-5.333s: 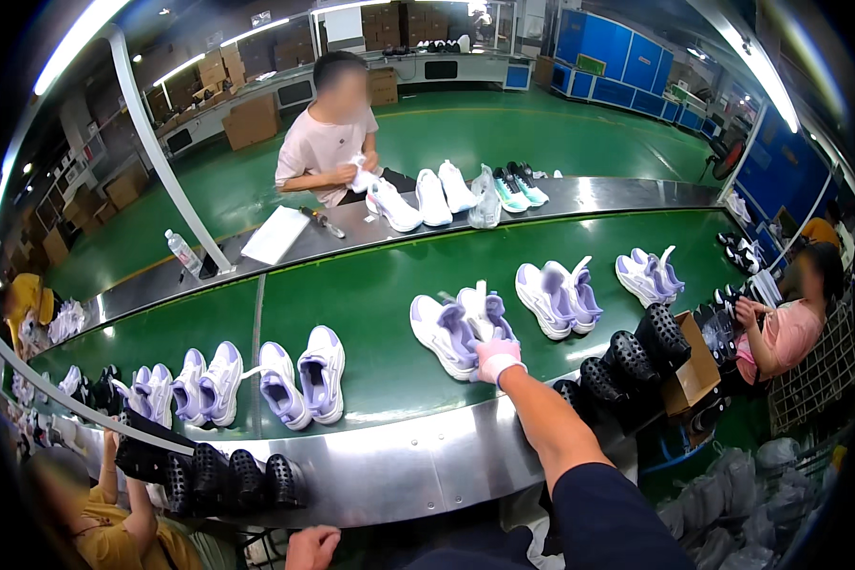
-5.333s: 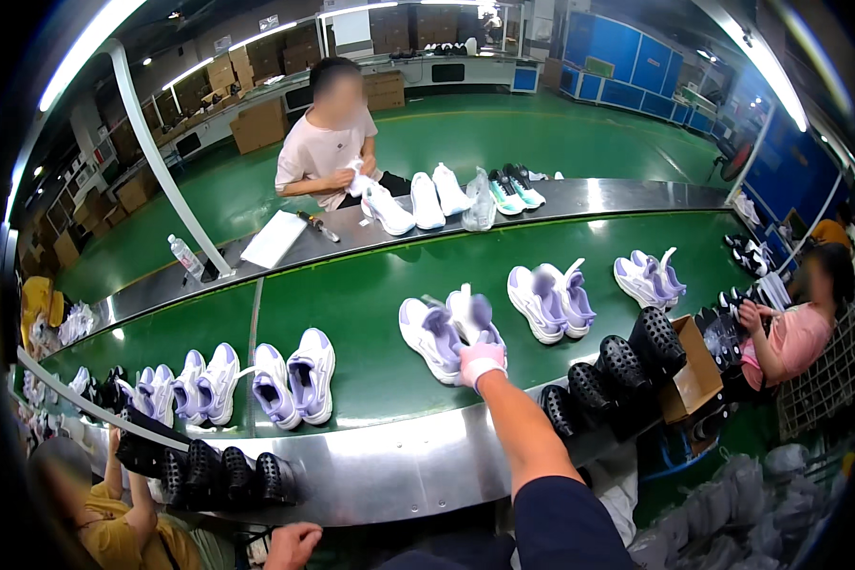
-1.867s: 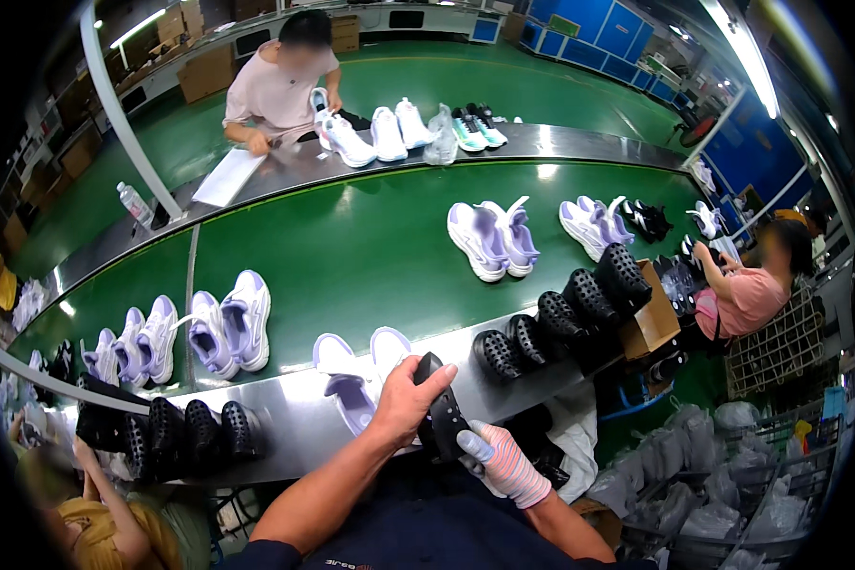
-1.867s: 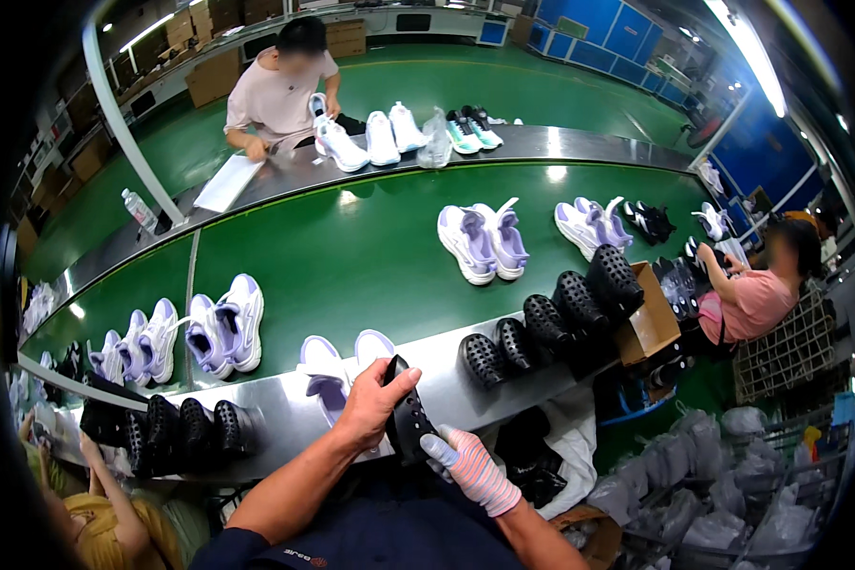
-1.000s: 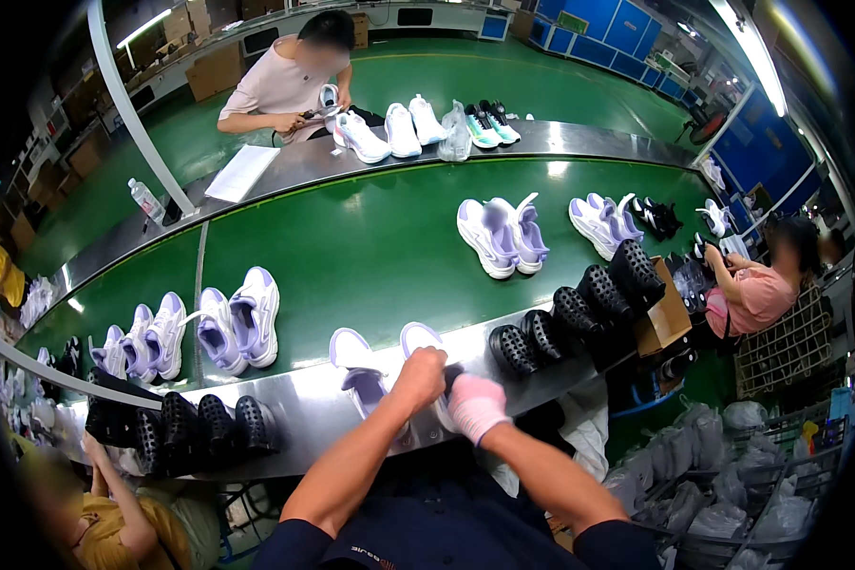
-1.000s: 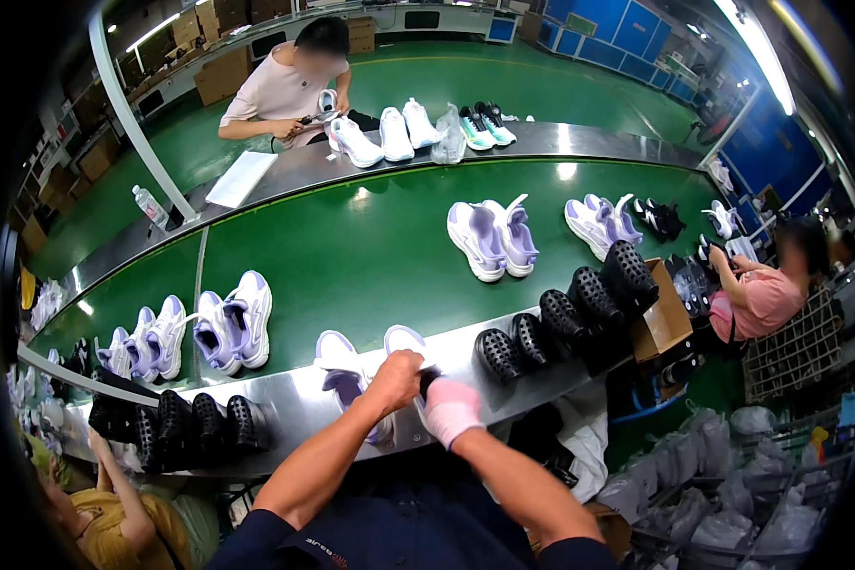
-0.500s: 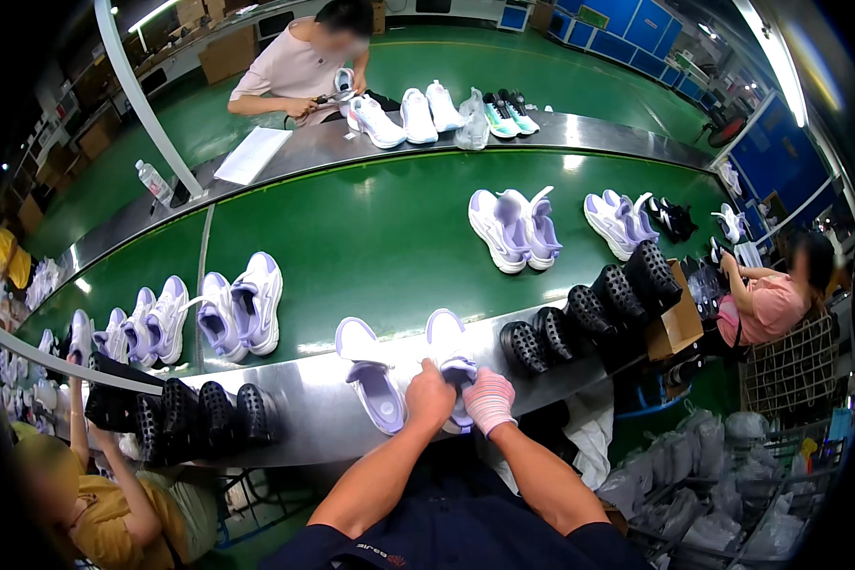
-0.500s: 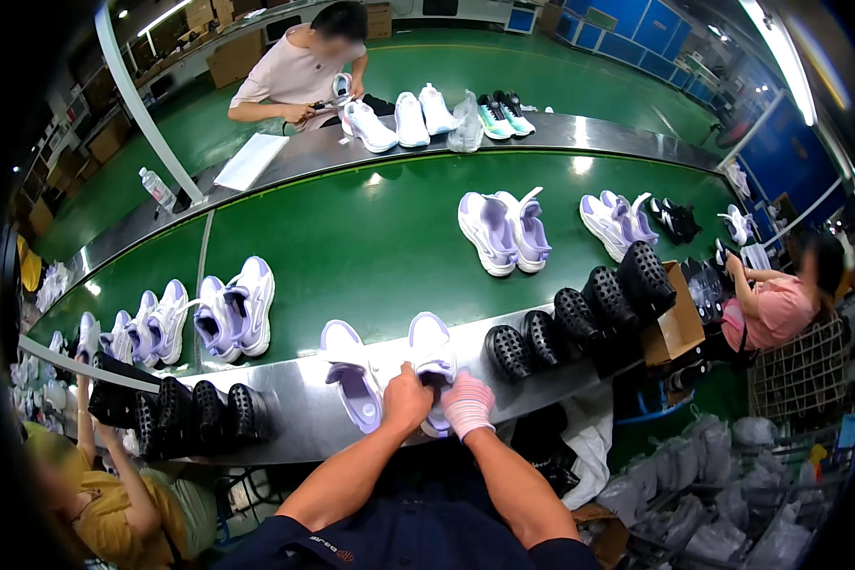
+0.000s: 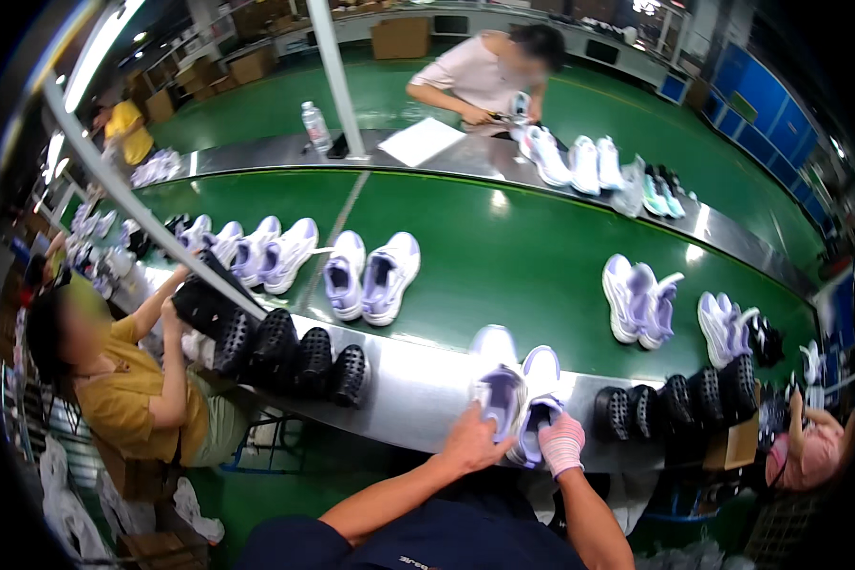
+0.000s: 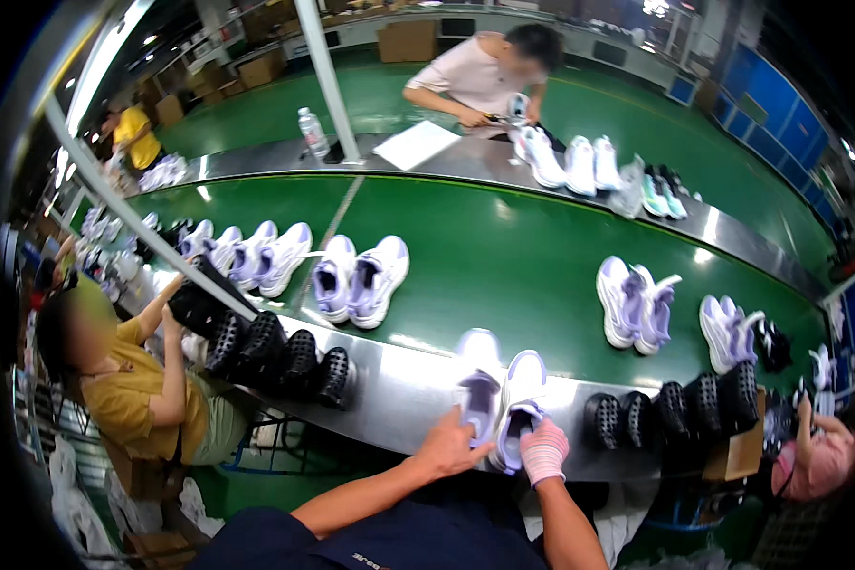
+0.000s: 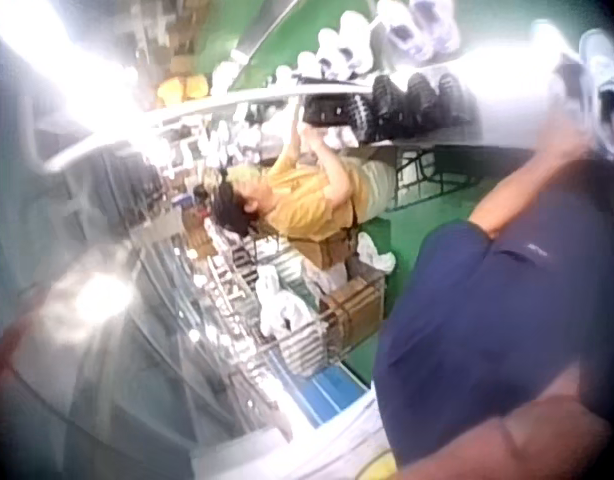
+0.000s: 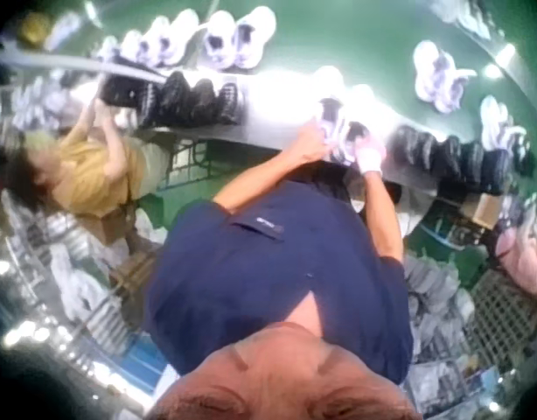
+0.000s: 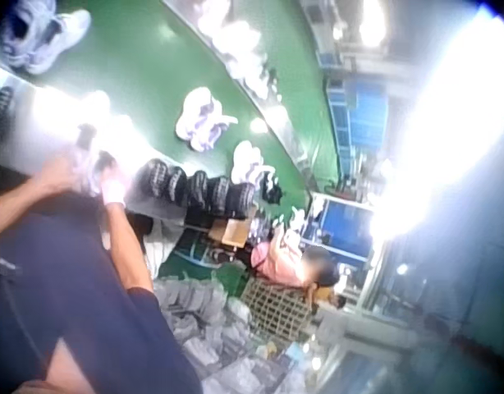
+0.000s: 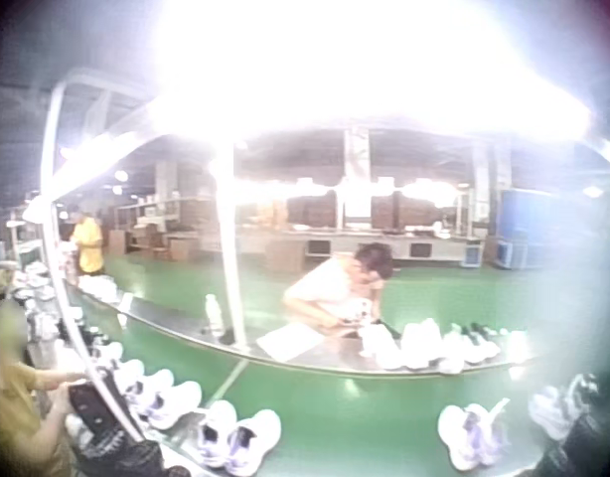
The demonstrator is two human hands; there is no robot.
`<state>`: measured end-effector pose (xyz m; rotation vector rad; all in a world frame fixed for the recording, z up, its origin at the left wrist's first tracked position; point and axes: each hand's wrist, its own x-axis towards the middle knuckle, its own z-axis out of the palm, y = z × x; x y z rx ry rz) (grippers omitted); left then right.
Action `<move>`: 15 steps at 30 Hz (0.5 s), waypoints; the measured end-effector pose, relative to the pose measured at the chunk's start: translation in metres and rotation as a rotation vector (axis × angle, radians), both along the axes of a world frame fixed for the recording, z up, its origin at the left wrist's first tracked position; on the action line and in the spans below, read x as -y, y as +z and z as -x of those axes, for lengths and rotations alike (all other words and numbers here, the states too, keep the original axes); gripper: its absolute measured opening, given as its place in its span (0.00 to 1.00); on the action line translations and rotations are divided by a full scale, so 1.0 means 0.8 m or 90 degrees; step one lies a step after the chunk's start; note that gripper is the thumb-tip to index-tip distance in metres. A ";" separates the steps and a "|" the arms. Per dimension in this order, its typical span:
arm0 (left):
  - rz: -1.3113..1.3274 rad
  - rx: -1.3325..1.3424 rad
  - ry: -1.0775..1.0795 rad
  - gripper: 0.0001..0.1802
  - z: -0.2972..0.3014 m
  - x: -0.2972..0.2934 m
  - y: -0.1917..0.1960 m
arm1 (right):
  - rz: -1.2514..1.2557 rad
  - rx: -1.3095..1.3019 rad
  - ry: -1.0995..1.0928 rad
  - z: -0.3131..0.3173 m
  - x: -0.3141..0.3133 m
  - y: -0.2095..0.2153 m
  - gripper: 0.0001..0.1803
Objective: The person cleans various pairs of sneakers on an assembly line by hand using a small brush, focusing on the soles and white upper portions of the footwear.
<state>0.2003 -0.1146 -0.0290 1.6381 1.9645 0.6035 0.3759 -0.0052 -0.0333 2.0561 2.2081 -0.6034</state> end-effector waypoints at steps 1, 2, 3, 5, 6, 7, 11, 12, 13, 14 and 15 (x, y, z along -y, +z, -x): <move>0.032 0.031 -0.004 0.30 0.001 -0.006 0.017 | 0.004 -0.031 0.024 -0.003 -0.001 -0.005 0.18; 0.025 0.080 -0.002 0.26 0.012 -0.002 0.028 | 0.035 -0.093 0.030 -0.006 0.000 -0.006 0.20; 0.024 0.075 0.015 0.26 0.027 0.009 0.034 | 0.070 -0.152 0.033 -0.009 0.003 -0.004 0.23; -0.263 0.091 0.073 0.19 0.068 0.043 0.049 | 0.076 -0.183 0.116 -0.016 0.017 0.044 0.24; -0.275 -0.011 0.105 0.13 0.098 0.058 0.082 | 0.033 -0.189 0.102 -0.032 0.024 0.057 0.21; -0.311 -0.085 0.183 0.09 0.122 0.073 0.122 | -0.014 -0.203 0.088 -0.047 0.033 0.069 0.18; -0.395 -0.414 0.517 0.06 0.253 0.151 0.183 | 0.013 -0.335 0.042 -0.031 0.066 0.113 0.15; -0.385 -0.452 0.578 0.12 0.280 0.172 0.186 | 0.102 -0.422 0.009 -0.026 0.072 0.110 0.14; -0.349 -0.487 0.643 0.19 0.301 0.189 0.181 | 0.190 -0.506 -0.027 -0.018 0.078 0.109 0.14; -0.314 -0.516 0.659 0.22 0.319 0.201 0.172 | 0.209 -0.521 -0.016 -0.005 0.083 0.109 0.13; -0.279 -0.542 0.673 0.25 0.336 0.212 0.159 | 0.176 -0.507 0.018 0.007 0.087 0.104 0.13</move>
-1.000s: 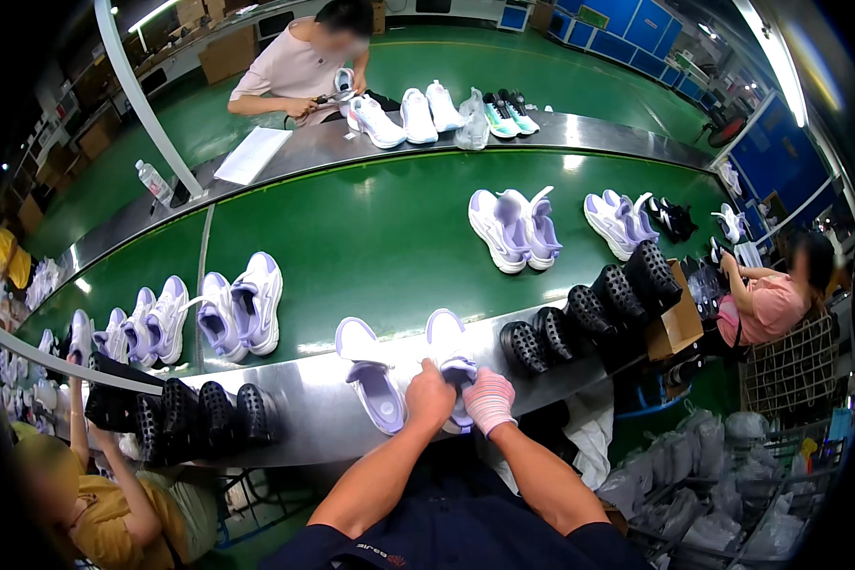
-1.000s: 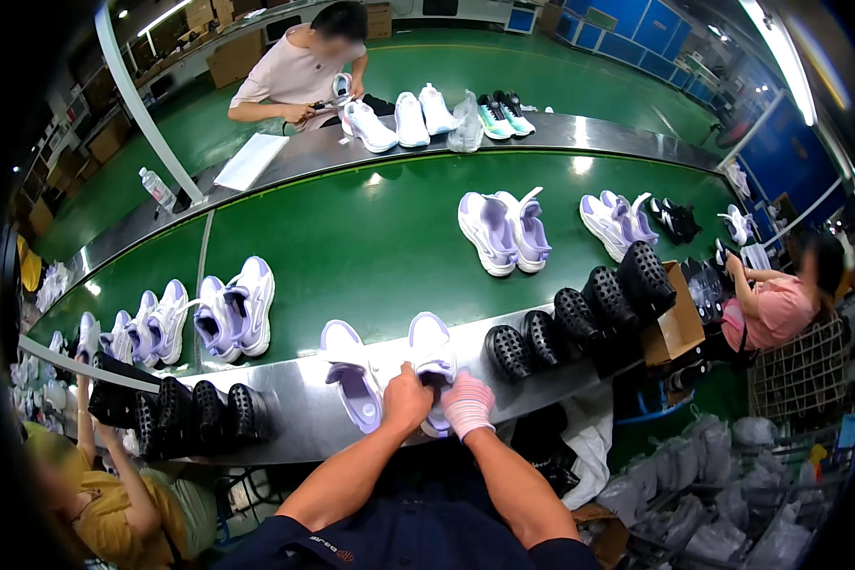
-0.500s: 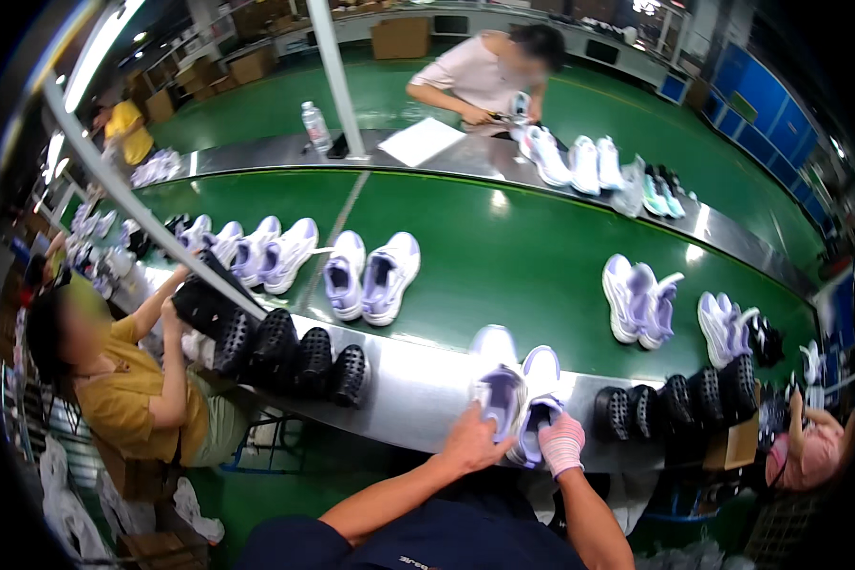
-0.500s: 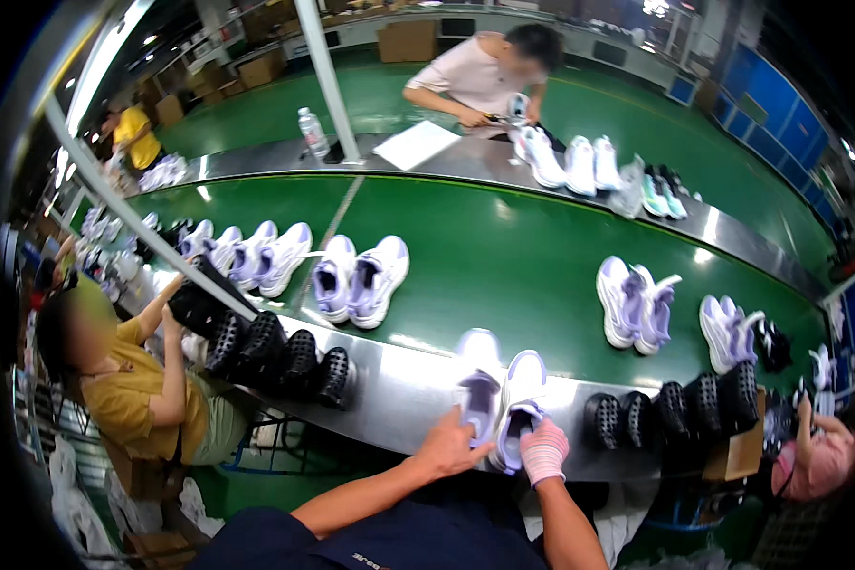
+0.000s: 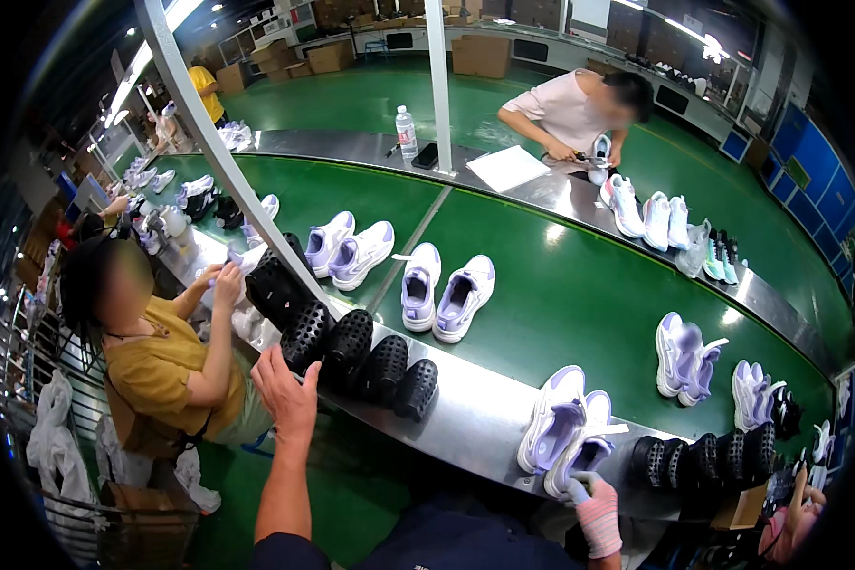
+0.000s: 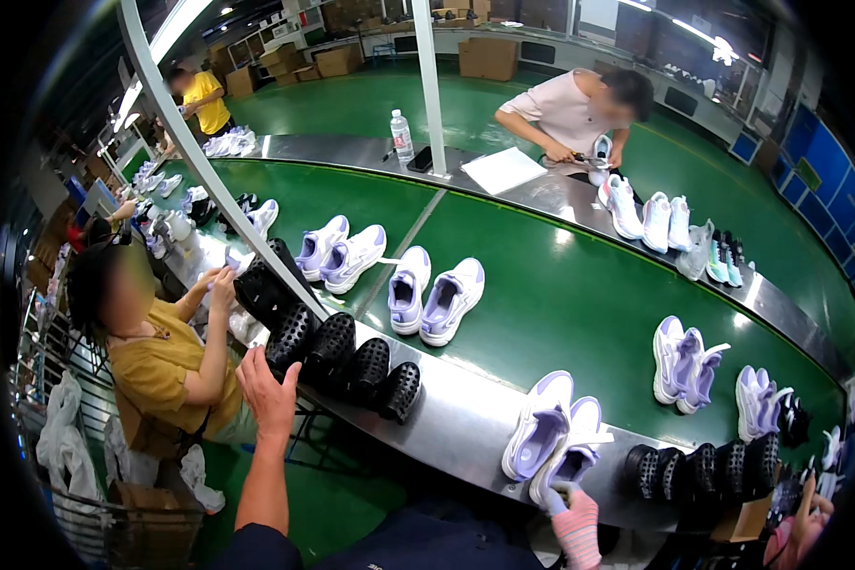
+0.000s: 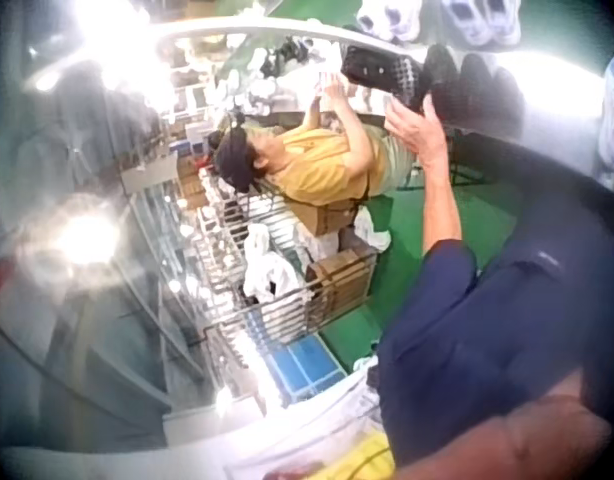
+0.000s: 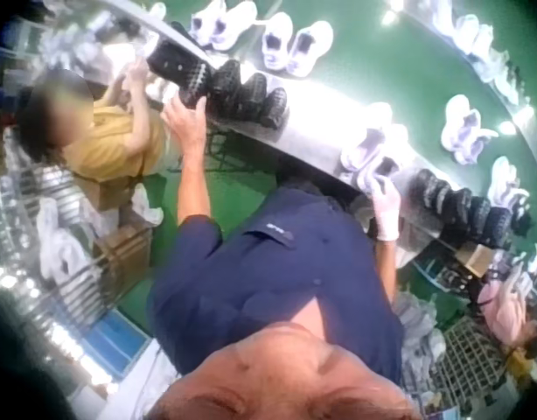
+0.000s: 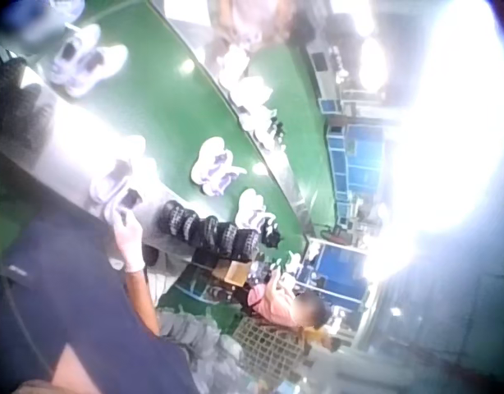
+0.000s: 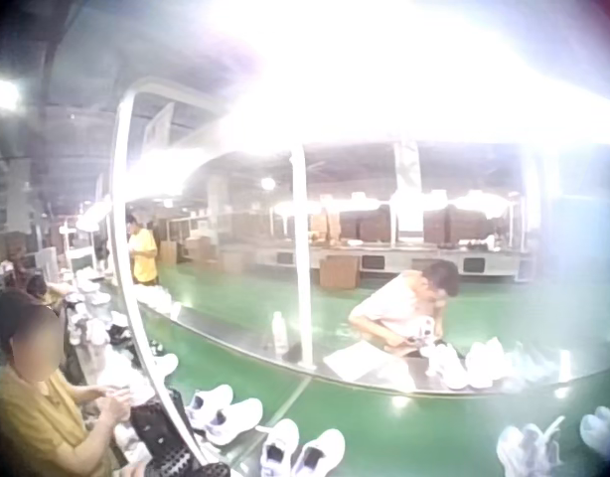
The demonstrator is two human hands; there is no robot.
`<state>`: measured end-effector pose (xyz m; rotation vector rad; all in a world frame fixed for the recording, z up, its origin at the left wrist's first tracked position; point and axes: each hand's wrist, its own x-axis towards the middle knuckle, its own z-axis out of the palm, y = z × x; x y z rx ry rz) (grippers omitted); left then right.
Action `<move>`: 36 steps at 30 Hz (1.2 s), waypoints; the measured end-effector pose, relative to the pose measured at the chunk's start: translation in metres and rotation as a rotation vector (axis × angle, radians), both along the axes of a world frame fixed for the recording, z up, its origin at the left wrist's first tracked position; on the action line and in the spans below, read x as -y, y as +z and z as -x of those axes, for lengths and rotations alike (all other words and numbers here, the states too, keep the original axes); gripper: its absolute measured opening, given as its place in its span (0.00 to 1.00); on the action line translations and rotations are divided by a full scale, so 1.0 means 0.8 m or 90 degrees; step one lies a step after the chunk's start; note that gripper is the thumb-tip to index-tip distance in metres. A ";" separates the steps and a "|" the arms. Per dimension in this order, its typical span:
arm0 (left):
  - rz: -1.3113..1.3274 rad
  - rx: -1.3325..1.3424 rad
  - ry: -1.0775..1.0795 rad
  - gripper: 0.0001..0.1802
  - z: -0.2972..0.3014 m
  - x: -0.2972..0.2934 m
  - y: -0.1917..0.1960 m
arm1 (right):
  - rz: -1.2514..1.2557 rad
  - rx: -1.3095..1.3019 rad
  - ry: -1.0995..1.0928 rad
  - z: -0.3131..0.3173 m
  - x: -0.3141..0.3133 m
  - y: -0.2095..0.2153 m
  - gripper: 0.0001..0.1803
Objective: The person cleans various pairs of sneakers on an assembly line by hand using a small brush, focusing on the soles and white upper portions of the footwear.
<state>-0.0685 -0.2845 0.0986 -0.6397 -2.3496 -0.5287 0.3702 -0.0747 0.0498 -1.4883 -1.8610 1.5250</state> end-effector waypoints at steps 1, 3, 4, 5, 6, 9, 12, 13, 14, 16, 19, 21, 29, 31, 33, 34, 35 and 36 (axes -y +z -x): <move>0.013 0.027 -0.010 0.27 0.021 0.017 -0.019 | -0.040 0.013 0.036 0.014 0.002 -0.006 0.14; 0.047 0.080 -0.022 0.28 0.037 0.037 -0.026 | -0.078 0.064 0.095 0.040 0.007 0.013 0.16; -0.005 0.036 -0.050 0.26 0.035 0.035 -0.024 | -0.077 0.100 0.119 0.051 0.009 0.029 0.17; -0.025 -0.007 -0.052 0.26 0.021 0.030 -0.005 | -0.054 0.091 0.098 0.051 0.012 0.031 0.17; -0.047 -0.053 -0.053 0.25 0.002 0.023 0.022 | -0.101 0.113 0.113 0.057 0.011 0.042 0.19; -0.095 -0.072 -0.194 0.26 -0.090 -0.012 0.067 | -0.048 -0.035 0.078 0.094 0.018 0.076 0.27; -0.061 0.030 -0.518 0.26 -0.189 -0.072 0.052 | 0.093 -0.309 0.059 0.144 0.034 0.055 0.26; -0.058 0.070 -0.608 0.26 -0.219 -0.085 0.037 | 0.239 -0.410 -0.001 0.156 0.040 0.051 0.24; -0.053 0.110 -0.699 0.25 -0.238 -0.099 0.028 | 0.384 -0.514 -0.062 0.158 0.040 0.049 0.22; -0.075 0.237 -0.880 0.25 -0.242 -0.103 0.026 | 0.537 -0.536 -0.078 0.127 0.028 0.064 0.18; -0.245 0.605 -0.744 0.27 -0.248 -0.128 0.027 | 0.681 -0.430 0.067 0.074 0.014 0.060 0.23; -0.366 1.032 -0.759 0.30 -0.255 -0.163 0.008 | 0.716 -0.446 0.162 0.066 0.022 0.062 0.23; -0.309 1.061 -0.505 0.09 -0.272 -0.198 -0.065 | -0.131 0.216 0.274 0.031 0.033 0.085 0.41; -0.302 1.003 -0.514 0.10 -0.287 -0.211 -0.060 | -0.110 0.269 0.285 0.027 0.030 0.074 0.36; -0.271 1.000 -0.537 0.11 -0.292 -0.219 -0.059 | -0.095 0.185 0.240 0.022 0.039 0.049 0.34; -0.244 0.994 -0.558 0.11 -0.292 -0.221 -0.060 | -0.083 0.102 0.198 0.021 0.043 0.042 0.33; -0.239 1.009 -0.560 0.13 -0.292 -0.221 -0.061 | -0.082 0.102 0.199 0.021 0.043 0.046 0.33; -0.239 1.009 -0.559 0.13 -0.292 -0.222 -0.064 | -0.085 0.073 0.179 0.021 0.043 0.054 0.30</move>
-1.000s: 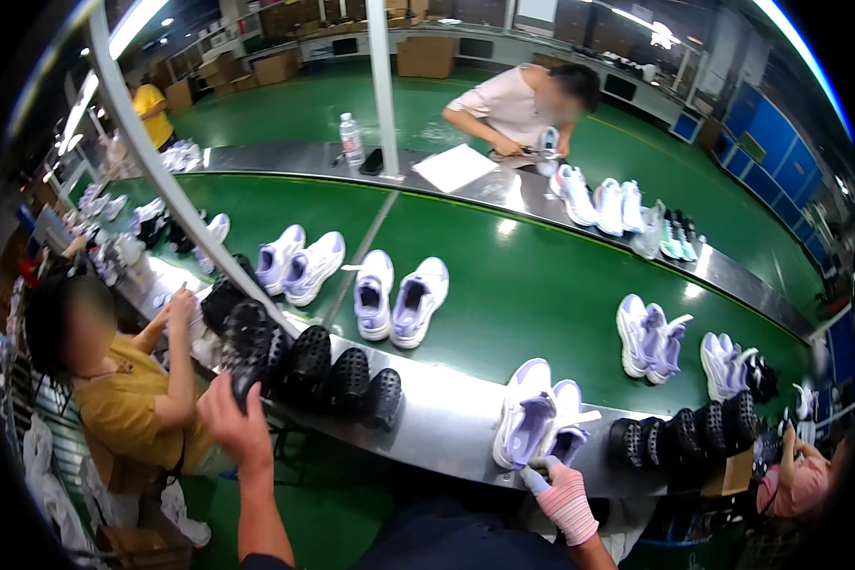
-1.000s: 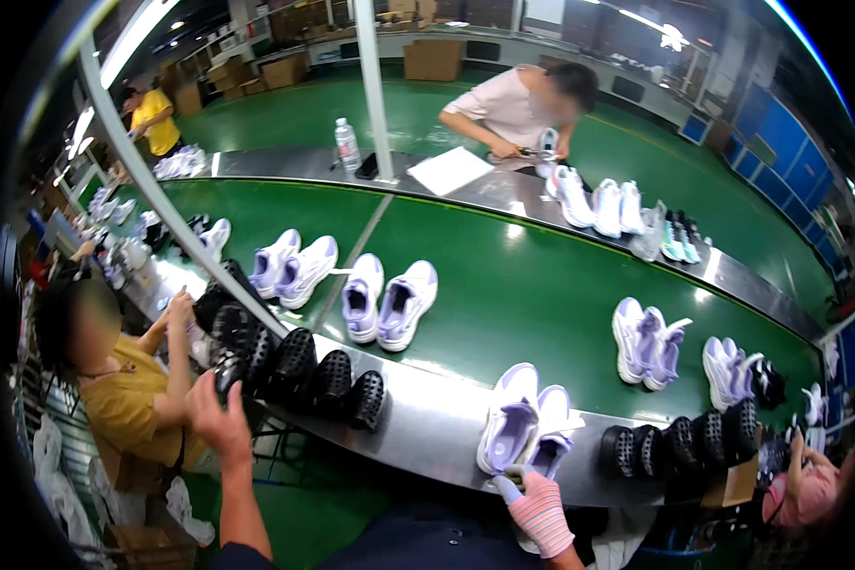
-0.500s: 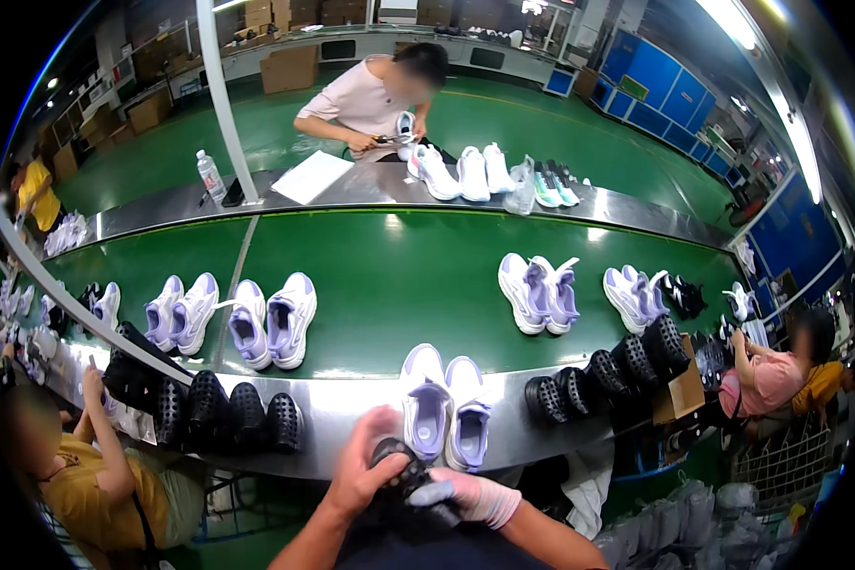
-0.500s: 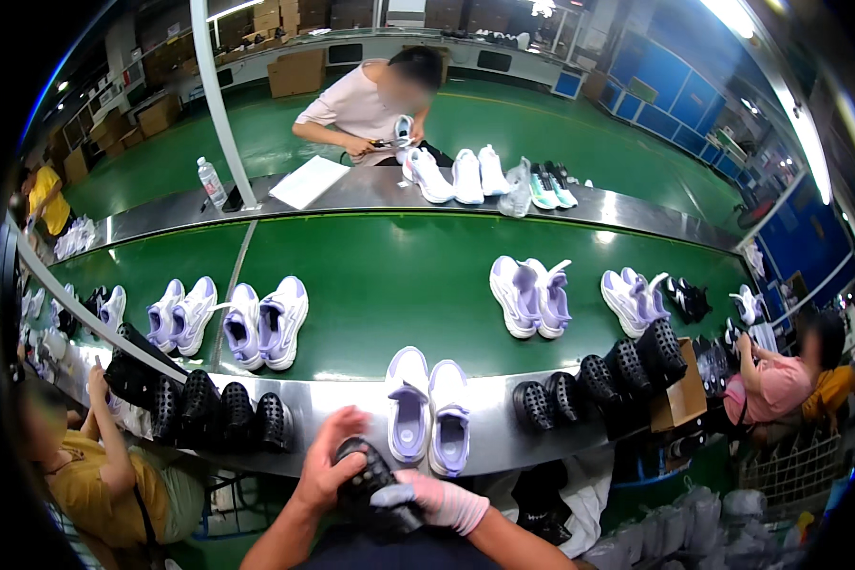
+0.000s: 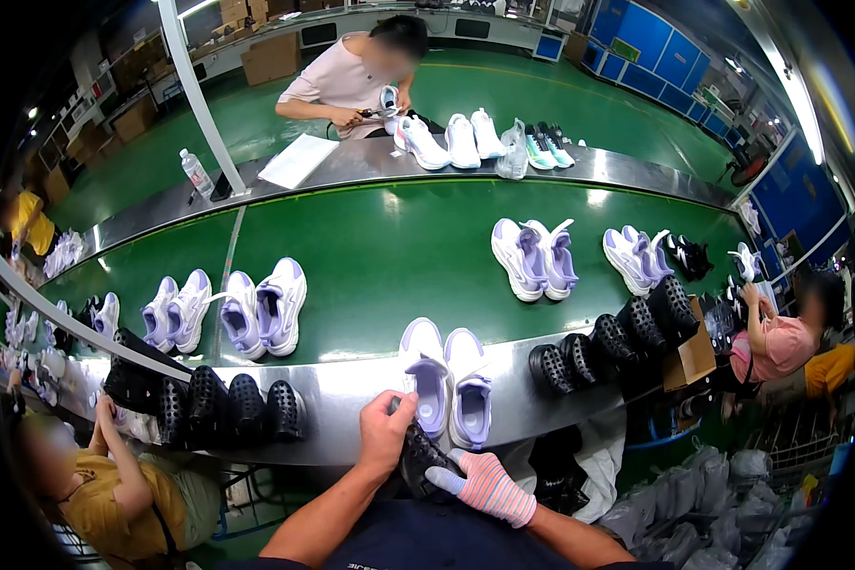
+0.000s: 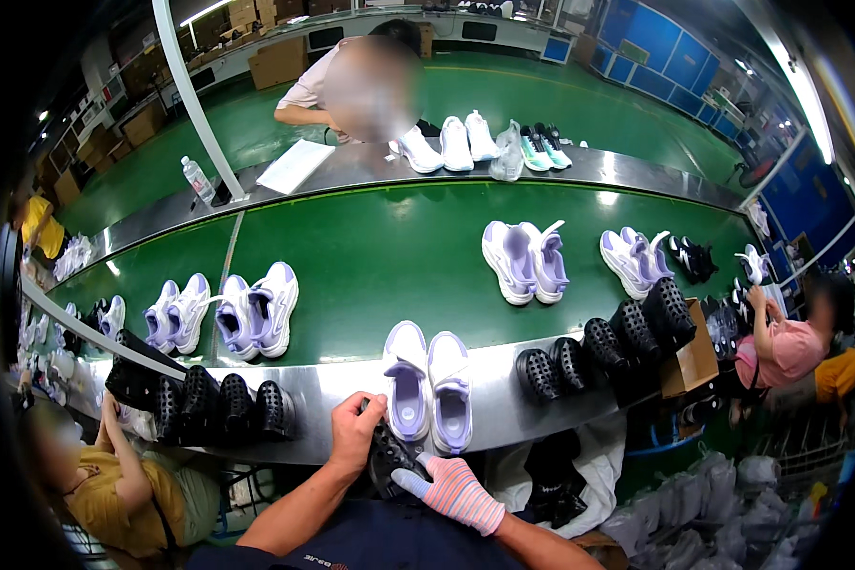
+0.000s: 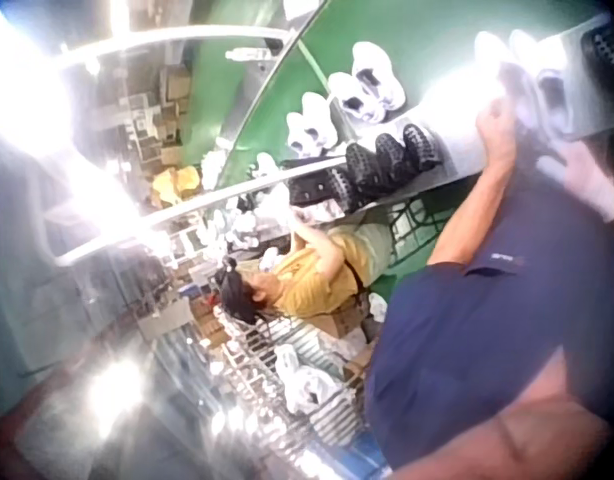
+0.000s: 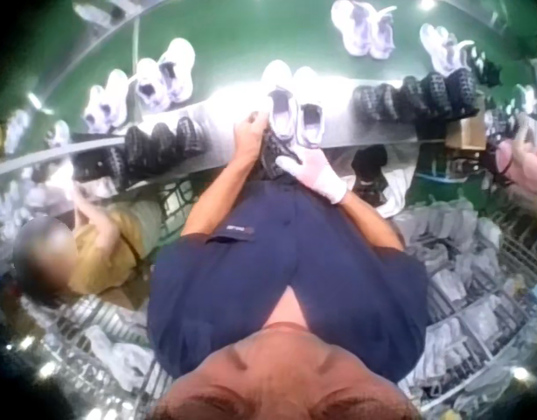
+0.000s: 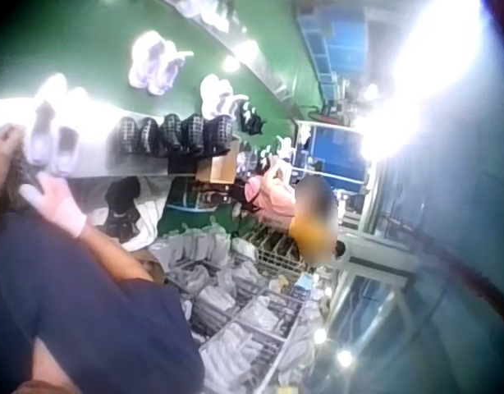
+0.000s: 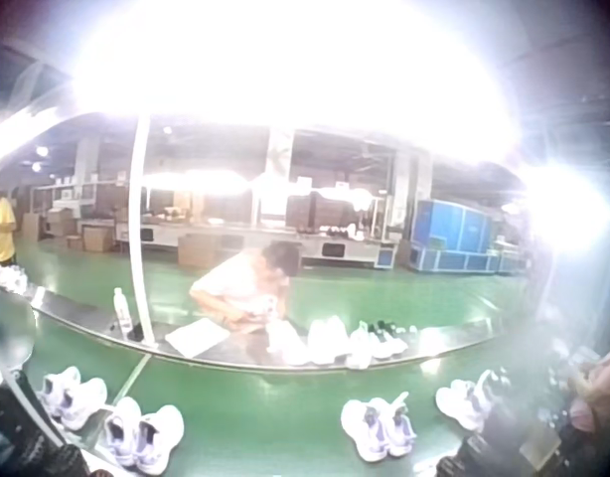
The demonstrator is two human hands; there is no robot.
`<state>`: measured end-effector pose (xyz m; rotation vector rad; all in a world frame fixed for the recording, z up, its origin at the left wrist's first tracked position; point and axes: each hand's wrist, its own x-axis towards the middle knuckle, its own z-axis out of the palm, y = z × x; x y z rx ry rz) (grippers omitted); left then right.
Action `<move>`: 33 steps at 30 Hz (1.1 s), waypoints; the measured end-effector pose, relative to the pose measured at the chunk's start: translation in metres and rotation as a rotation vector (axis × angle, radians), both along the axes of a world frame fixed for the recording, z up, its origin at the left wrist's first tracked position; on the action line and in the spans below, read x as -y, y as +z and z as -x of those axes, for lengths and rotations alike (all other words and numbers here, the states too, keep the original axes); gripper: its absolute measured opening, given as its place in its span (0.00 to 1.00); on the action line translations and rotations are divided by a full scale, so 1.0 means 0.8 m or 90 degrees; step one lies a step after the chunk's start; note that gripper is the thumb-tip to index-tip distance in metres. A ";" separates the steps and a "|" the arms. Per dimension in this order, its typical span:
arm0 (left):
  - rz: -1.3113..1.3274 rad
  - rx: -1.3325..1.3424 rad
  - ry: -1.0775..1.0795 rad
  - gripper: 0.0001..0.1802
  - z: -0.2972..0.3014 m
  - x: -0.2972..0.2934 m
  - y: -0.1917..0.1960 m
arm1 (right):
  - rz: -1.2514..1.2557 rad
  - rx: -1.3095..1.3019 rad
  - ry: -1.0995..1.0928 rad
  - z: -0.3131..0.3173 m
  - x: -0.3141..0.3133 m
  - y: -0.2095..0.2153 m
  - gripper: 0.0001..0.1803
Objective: The person cleans various pairs of sneakers on an assembly line by hand using a small brush, focusing on the soles and white upper portions of the footwear.
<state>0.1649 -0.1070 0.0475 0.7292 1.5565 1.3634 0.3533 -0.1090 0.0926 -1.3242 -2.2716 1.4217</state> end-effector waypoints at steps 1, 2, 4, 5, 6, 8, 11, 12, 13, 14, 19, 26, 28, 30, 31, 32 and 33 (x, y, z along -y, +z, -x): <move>-0.005 0.021 -0.009 0.14 -0.001 -0.001 -0.004 | 0.000 -0.029 -0.018 0.000 -0.001 0.008 0.26; -0.011 0.041 -0.020 0.15 0.000 -0.002 -0.008 | 0.000 -0.061 -0.038 0.000 0.000 0.012 0.23; 0.008 0.030 -0.048 0.15 0.000 -0.004 -0.019 | -0.008 -0.044 -0.040 -0.007 -0.004 0.007 0.19; 0.027 0.021 -0.073 0.16 -0.002 -0.007 -0.026 | -0.016 -0.021 -0.043 -0.014 -0.009 0.004 0.20; 0.025 0.020 -0.074 0.16 -0.001 -0.018 -0.031 | -0.025 0.002 -0.047 -0.019 -0.016 0.000 0.20; -0.104 -0.523 0.023 0.16 0.002 -0.053 -0.039 | -0.077 0.186 -0.001 -0.022 -0.052 -0.022 0.25; -0.252 -0.754 -0.076 0.12 0.030 -0.097 -0.071 | -0.092 0.328 0.040 0.013 -0.093 0.001 0.25; -0.248 -0.758 -0.067 0.12 0.038 -0.102 -0.083 | -0.093 0.380 0.063 0.025 -0.100 0.008 0.23; -0.199 -0.713 -0.197 0.10 0.046 -0.106 -0.094 | -0.095 0.431 0.088 0.036 -0.102 0.012 0.21; -0.153 -0.656 -0.329 0.08 0.050 -0.109 -0.101 | -0.099 0.432 0.093 0.041 -0.103 0.007 0.21; -0.222 -0.601 -0.363 0.06 0.013 -0.097 -0.077 | -0.242 0.383 0.004 0.079 -0.097 -0.107 0.11; -0.112 -0.550 -0.343 0.14 0.049 -0.084 -0.095 | -0.306 0.304 0.040 0.103 -0.086 -0.140 0.08; -0.072 -0.476 -0.351 0.14 0.055 -0.079 -0.082 | -0.254 0.296 -0.053 0.105 -0.088 -0.136 0.10; -0.115 -0.528 -0.240 0.21 0.063 -0.046 -0.099 | -0.226 0.164 -0.081 0.098 -0.074 -0.119 0.12; -0.161 -0.578 -0.135 0.29 0.061 -0.037 -0.110 | -0.269 0.095 -0.108 0.084 -0.067 -0.127 0.18; -0.160 -0.573 -0.135 0.29 0.054 -0.031 -0.101 | -0.308 0.029 -0.137 0.068 -0.061 -0.135 0.24; 0.038 -0.505 -0.144 0.38 0.039 -0.018 -0.077 | -0.348 0.189 -0.136 0.060 -0.056 -0.125 0.24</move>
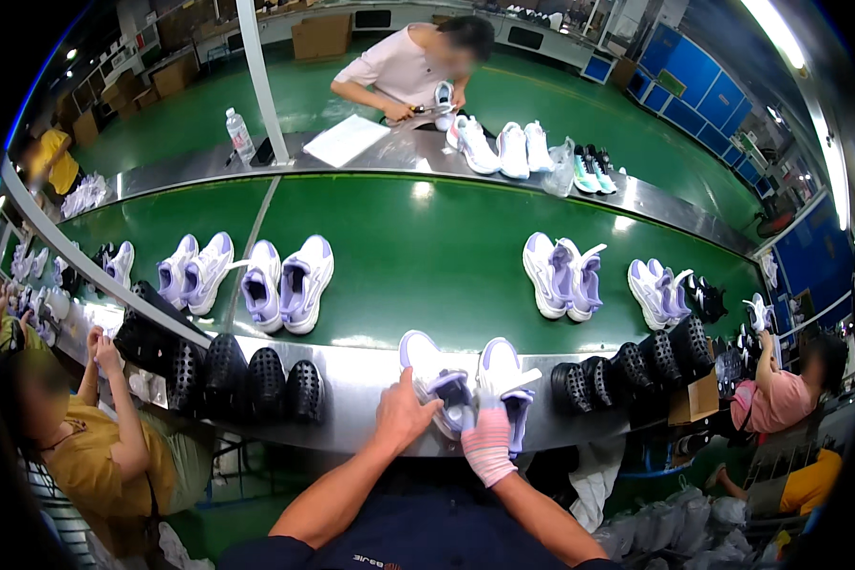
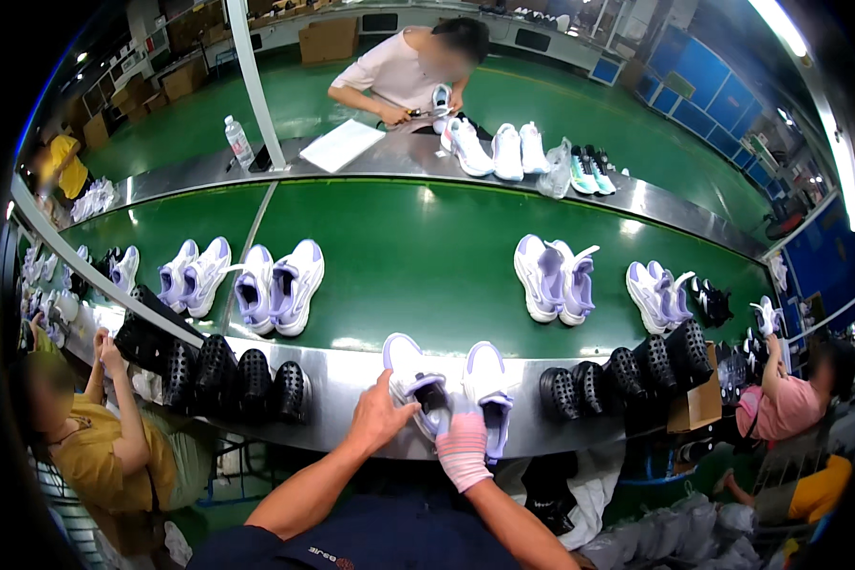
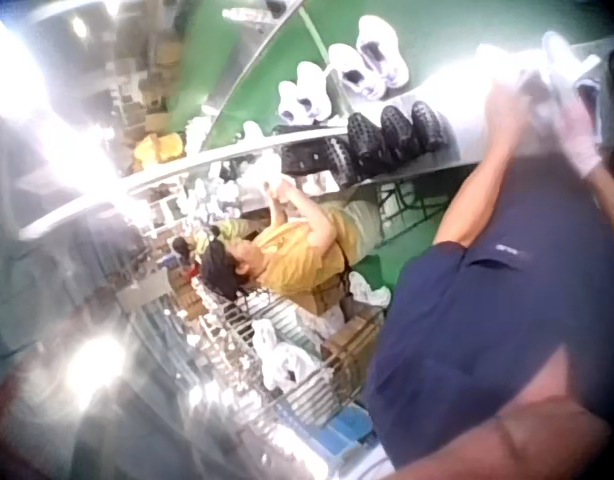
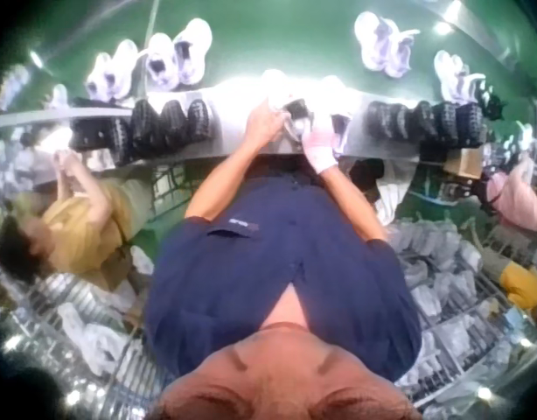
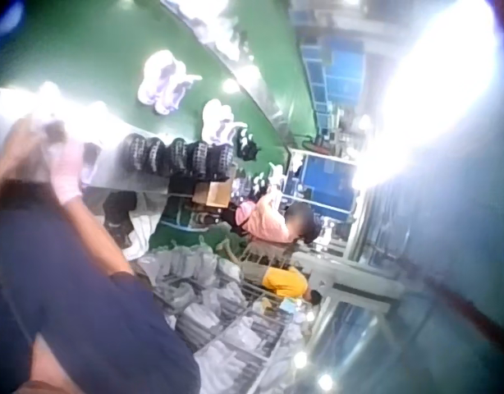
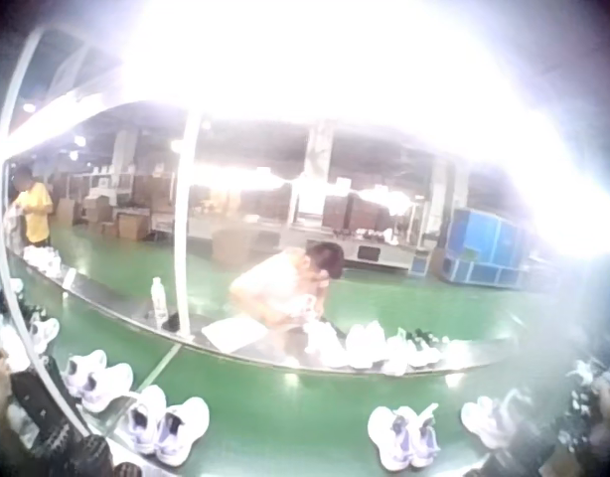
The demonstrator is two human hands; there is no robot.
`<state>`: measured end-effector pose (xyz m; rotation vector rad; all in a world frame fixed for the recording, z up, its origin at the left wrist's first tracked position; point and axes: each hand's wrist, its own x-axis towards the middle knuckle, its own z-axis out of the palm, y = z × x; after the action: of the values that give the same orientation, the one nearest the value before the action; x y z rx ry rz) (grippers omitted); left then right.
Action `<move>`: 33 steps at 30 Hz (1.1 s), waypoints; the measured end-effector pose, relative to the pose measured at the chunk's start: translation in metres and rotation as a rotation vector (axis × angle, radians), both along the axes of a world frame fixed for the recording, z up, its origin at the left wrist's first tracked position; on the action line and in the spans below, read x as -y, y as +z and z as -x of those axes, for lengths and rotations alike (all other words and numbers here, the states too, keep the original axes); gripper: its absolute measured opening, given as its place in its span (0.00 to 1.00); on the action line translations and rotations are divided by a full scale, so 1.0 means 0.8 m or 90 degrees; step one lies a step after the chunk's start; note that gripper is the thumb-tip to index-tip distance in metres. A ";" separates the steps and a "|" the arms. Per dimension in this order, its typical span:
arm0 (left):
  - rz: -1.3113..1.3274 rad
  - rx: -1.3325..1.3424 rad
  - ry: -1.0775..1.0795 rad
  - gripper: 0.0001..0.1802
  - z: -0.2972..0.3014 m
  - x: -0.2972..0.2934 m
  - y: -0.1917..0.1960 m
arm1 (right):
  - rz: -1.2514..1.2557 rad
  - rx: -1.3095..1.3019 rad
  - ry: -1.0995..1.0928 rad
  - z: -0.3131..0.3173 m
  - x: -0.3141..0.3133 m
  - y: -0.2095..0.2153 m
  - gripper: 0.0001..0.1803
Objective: The person cleans various pairs of sneakers on an assembly line by hand using a small brush, focusing on the soles and white upper portions of the footwear.
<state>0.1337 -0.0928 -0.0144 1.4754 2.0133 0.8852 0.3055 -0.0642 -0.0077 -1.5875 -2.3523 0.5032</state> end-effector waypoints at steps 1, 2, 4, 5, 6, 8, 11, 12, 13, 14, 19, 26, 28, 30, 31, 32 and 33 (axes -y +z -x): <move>0.186 0.048 0.070 0.47 -0.014 0.009 0.012 | 0.000 -0.024 -0.081 -0.003 0.002 -0.017 0.23; 0.236 0.074 0.067 0.53 -0.023 0.013 -0.002 | 0.063 -0.002 -0.089 0.007 -0.002 -0.015 0.21; 0.250 0.090 0.103 0.53 -0.038 0.007 -0.006 | 0.125 0.016 -0.093 0.023 -0.019 -0.018 0.20; 0.269 0.111 0.127 0.52 -0.045 0.005 -0.008 | 0.139 0.024 -0.099 0.025 -0.030 -0.025 0.22; 0.270 0.113 0.126 0.52 -0.044 0.004 -0.012 | 0.151 0.032 -0.105 0.024 -0.036 -0.030 0.25; 0.274 0.023 0.107 0.45 -0.031 0.003 -0.019 | 0.149 0.034 -0.102 0.026 -0.020 -0.043 0.26; 0.197 -0.069 0.097 0.36 -0.021 0.007 -0.026 | 0.175 0.044 -0.136 0.041 -0.009 -0.037 0.27; 0.173 -0.115 0.068 0.34 -0.017 0.005 -0.030 | 0.169 0.007 -0.148 0.042 -0.007 -0.048 0.27; 0.149 -0.160 0.039 0.32 -0.015 0.003 -0.033 | 0.163 -0.029 -0.160 0.040 -0.007 -0.054 0.27; 0.130 -0.189 0.051 0.30 -0.010 -0.001 -0.033 | 0.194 -0.021 -0.155 0.047 -0.012 -0.048 0.30; 0.210 -0.093 -0.046 0.34 0.026 -0.004 -0.034 | 0.012 -0.150 0.069 0.031 -0.040 -0.022 0.37; 0.118 0.070 0.079 0.24 0.046 0.015 -0.064 | 0.151 -0.018 0.354 0.042 -0.070 0.007 0.22; 0.090 0.044 0.064 0.23 0.033 0.015 -0.052 | 0.086 -0.029 0.414 0.055 -0.064 -0.003 0.22; 0.031 0.002 0.034 0.21 0.032 0.017 -0.046 | 0.055 -0.030 0.458 0.072 -0.059 -0.009 0.22; 0.031 0.000 0.030 0.21 0.033 0.018 -0.049 | 0.053 -0.033 0.453 0.071 -0.060 -0.008 0.22; 0.040 0.036 0.030 0.22 0.036 0.020 -0.050 | 0.122 -0.135 0.400 0.068 -0.060 -0.008 0.22; 0.048 0.072 0.029 0.23 0.039 0.022 -0.050 | 0.189 -0.238 0.343 0.065 -0.062 -0.007 0.22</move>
<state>0.1024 -0.1105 -0.0544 1.3143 1.9826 0.8802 0.2539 -0.0149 -0.0135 -0.8215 -2.4582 1.1918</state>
